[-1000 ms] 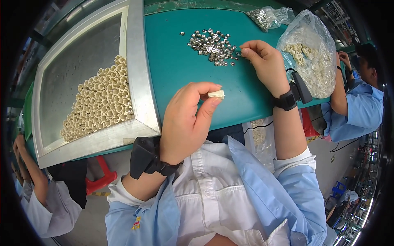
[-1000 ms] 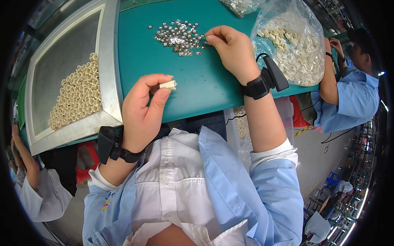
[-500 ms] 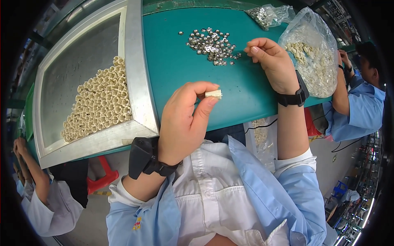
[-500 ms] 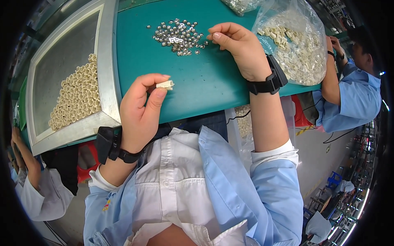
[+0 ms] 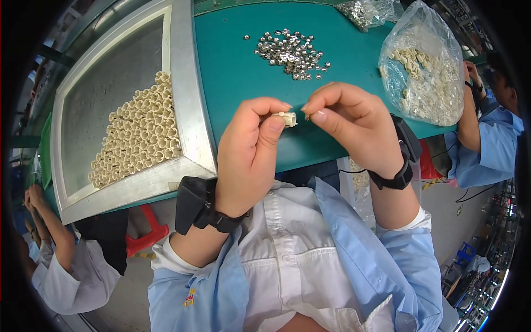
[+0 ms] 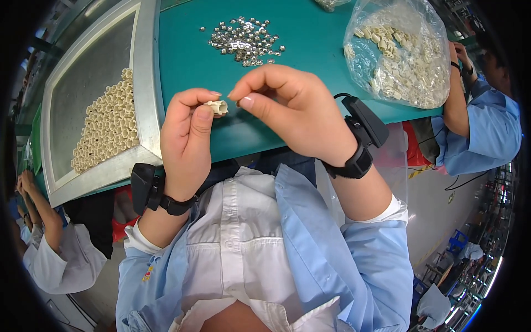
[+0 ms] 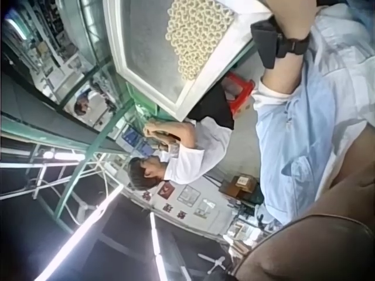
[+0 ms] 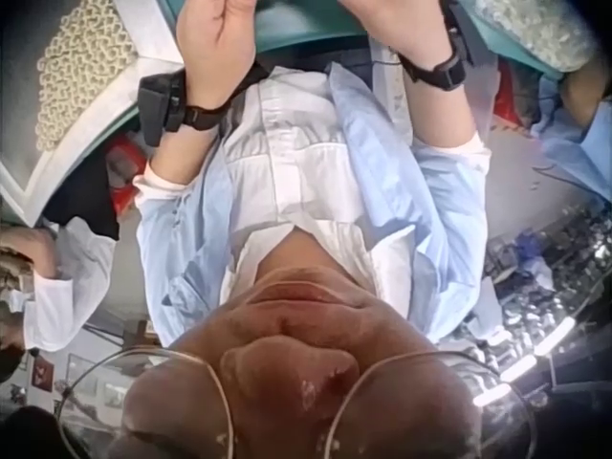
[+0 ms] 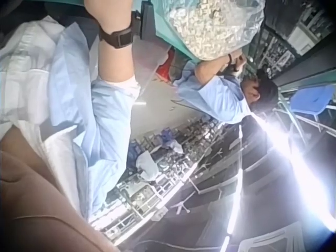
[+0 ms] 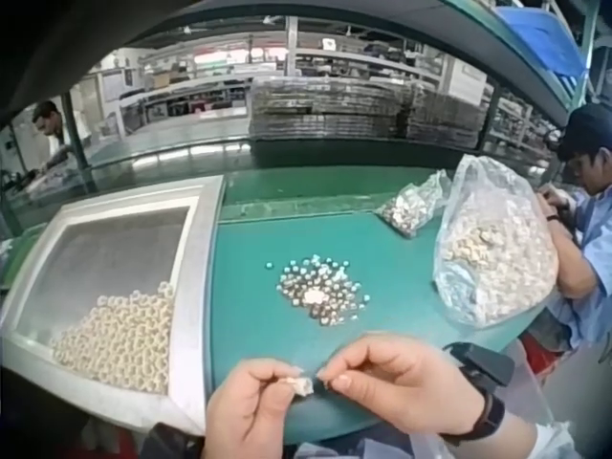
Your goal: The person assembles components by hand, picking up a plastic housing and a metal contact, fitting the contact into the housing, and placing the assembled unit onto a tray.
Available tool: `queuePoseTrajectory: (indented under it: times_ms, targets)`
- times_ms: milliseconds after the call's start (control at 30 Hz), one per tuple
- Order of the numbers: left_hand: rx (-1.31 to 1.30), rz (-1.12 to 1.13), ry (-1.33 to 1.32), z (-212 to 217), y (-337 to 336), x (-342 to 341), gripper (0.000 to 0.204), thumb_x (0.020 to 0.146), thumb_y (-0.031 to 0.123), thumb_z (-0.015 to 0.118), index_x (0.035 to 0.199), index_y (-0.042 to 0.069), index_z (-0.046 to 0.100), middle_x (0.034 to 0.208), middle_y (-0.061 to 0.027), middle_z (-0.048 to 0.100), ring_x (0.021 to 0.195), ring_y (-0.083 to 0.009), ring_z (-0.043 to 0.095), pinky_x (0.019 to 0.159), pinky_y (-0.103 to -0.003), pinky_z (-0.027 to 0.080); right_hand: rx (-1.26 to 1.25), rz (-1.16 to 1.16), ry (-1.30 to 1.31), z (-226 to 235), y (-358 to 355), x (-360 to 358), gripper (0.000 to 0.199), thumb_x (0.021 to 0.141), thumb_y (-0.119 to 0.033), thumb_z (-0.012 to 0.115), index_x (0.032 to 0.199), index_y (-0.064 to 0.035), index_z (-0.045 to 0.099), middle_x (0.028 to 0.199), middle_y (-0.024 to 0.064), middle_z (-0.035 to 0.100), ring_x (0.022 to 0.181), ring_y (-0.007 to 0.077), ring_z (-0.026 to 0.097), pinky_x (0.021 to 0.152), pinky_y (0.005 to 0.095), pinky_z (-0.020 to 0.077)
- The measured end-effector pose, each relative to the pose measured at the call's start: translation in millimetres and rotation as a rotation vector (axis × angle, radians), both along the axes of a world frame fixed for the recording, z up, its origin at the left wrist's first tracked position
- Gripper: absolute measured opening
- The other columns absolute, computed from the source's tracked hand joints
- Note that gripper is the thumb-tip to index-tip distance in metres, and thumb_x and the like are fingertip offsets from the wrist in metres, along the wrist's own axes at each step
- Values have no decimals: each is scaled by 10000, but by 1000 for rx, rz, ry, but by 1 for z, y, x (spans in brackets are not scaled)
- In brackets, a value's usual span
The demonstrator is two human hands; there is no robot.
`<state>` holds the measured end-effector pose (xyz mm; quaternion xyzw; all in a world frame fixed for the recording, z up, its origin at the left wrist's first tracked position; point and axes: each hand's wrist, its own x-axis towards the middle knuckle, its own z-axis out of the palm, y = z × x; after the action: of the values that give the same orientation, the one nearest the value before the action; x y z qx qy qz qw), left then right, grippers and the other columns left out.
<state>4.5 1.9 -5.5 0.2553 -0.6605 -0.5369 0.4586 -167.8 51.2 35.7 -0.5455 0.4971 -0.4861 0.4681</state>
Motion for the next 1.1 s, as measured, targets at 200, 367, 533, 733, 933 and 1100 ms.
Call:
queuePoseTrajectory:
  times_ms: [200,367,533,733,933,1100]
  targets:
    - [-11,12,-20,-1,1,0,157,939,129,478,1003,-4,533,856,-58,588,756,-108,551,684,-232,446,-30,-64,19,-1,-1,14,82,851,-15,585,928,6,563,920,28,565,831,85,530,732,210,428]
    - [16,-33,-6,-2,0,2,160,944,133,470,1005,-1,533,846,-56,589,748,-106,553,679,-234,453,-223,-83,303,-1,0,17,83,842,-7,585,920,-2,559,885,27,572,797,88,526,698,209,419]
    - [46,-40,18,2,0,2,161,949,134,458,1004,2,532,842,-57,588,746,-106,557,676,-236,458,-357,-96,474,-1,-1,21,86,836,-4,586,916,-6,555,845,28,578,773,90,526,686,212,414]
    - [-8,-13,-16,3,0,2,154,950,133,457,999,3,523,854,-57,580,760,-108,560,682,-236,459,-147,-99,167,-3,2,31,112,864,-36,572,959,-19,516,872,8,538,798,74,500,698,198,402]
    - [-105,-14,-39,2,1,4,152,945,134,469,1004,4,520,871,-67,578,776,-113,557,691,-237,455,-16,58,-283,-15,1,25,161,892,-70,556,1014,-35,456,898,-13,475,837,51,467,711,179,385]
    - [-13,-73,89,2,3,4,163,938,143,487,1011,1,522,881,-75,585,789,-117,557,704,-235,450,46,138,-363,-12,-2,19,162,886,-68,566,1011,-33,469,903,-6,492,842,48,470,705,176,383]
